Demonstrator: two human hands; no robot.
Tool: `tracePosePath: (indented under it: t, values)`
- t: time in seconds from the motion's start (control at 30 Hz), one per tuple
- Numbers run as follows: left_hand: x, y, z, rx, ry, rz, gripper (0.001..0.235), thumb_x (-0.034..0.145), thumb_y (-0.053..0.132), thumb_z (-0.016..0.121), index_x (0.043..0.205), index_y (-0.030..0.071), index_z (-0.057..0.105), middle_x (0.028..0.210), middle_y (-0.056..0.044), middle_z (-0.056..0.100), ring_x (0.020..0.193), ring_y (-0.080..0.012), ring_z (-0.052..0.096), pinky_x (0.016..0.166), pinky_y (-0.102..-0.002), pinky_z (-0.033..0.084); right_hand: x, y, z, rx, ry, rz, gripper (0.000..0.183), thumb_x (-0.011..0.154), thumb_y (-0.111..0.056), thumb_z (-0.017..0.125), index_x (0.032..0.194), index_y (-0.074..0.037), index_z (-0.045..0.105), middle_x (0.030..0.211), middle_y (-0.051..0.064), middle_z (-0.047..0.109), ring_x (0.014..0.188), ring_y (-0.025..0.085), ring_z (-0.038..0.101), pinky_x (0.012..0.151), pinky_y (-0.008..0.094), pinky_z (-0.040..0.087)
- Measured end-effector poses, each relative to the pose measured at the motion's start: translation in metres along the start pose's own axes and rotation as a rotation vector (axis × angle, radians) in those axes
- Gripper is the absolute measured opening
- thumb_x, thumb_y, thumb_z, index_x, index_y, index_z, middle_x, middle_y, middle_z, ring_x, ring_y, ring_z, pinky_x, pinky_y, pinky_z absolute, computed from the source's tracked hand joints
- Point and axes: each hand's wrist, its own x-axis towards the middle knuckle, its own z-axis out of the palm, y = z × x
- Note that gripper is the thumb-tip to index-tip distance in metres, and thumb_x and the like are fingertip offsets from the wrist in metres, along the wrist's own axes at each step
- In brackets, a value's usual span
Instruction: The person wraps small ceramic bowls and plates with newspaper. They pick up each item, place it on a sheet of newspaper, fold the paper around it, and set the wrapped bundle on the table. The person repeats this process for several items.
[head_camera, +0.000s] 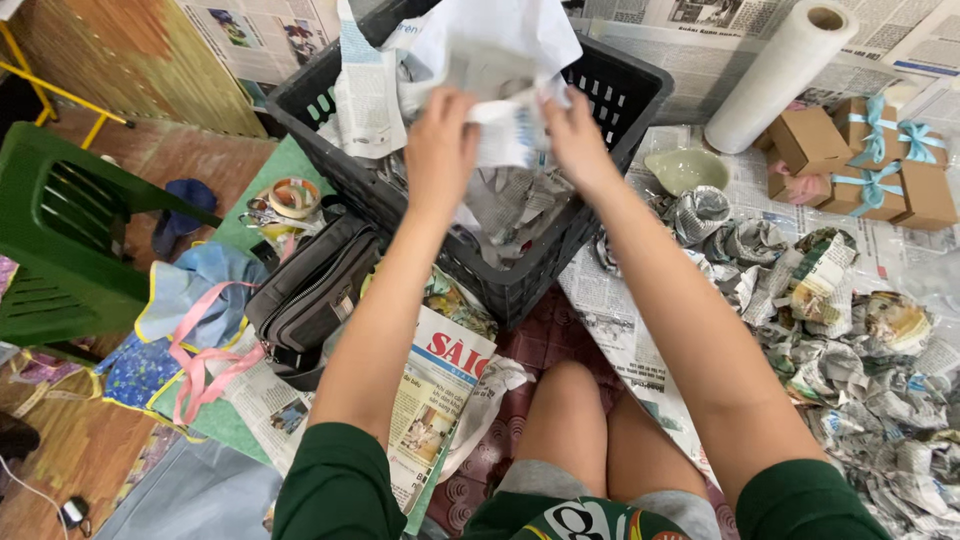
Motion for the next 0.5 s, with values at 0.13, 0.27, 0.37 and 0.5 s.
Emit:
tracePosePath:
  t: [0.13,0.27,0.37,0.5]
  values:
    - [-0.015,0.054,-0.009,-0.035,0.004,0.388,0.016,0.094,0.011,0.068,0.11,0.011,0.068,0.121,-0.002,0.069,0.115,-0.0223,0.066,0.1,-0.038,0.052,-0.001,-0.002,-0.033,0.554,-0.201,0.169,0.083,0.096,-0.063,0.04,0.155,-0.006,0.027,0.133,0.024,0.064,0.119,0.034,0.069,0.103,0.048,0.054]
    - [-0.046,0.088,-0.03,0.098,0.017,0.669,0.016,0.089,0.014,0.069,0.106,0.015,0.07,0.124,0.004,0.068,0.122,-0.0165,0.062,0.109,-0.04,0.048,-0.015,0.02,-0.075,0.632,-0.27,0.065,0.068,0.095,-0.032,0.069,0.147,0.004,0.046,0.137,0.019,0.062,0.126,0.032,0.063,0.11,0.048,0.052]
    - [-0.071,0.1,-0.038,0.066,0.023,0.609,0.02,0.09,0.015,0.069,0.11,0.015,0.071,0.123,0.004,0.067,0.123,-0.0168,0.061,0.113,-0.047,0.04,-0.05,0.03,-0.103,0.765,-0.018,0.031,0.059,0.095,-0.016,0.078,0.142,0.01,0.053,0.135,0.021,0.064,0.128,0.035,0.063,0.116,0.05,0.052]
    - [-0.116,0.119,-0.037,0.092,0.125,0.349,0.022,0.09,0.012,0.072,0.111,0.018,0.073,0.116,0.004,0.065,0.123,-0.0178,0.06,0.118,-0.055,0.028,-0.121,0.049,-0.129,1.098,0.197,-0.082,0.054,0.093,-0.014,0.075,0.141,-0.006,0.051,0.136,0.01,0.062,0.129,0.029,0.061,0.116,0.048,0.05]
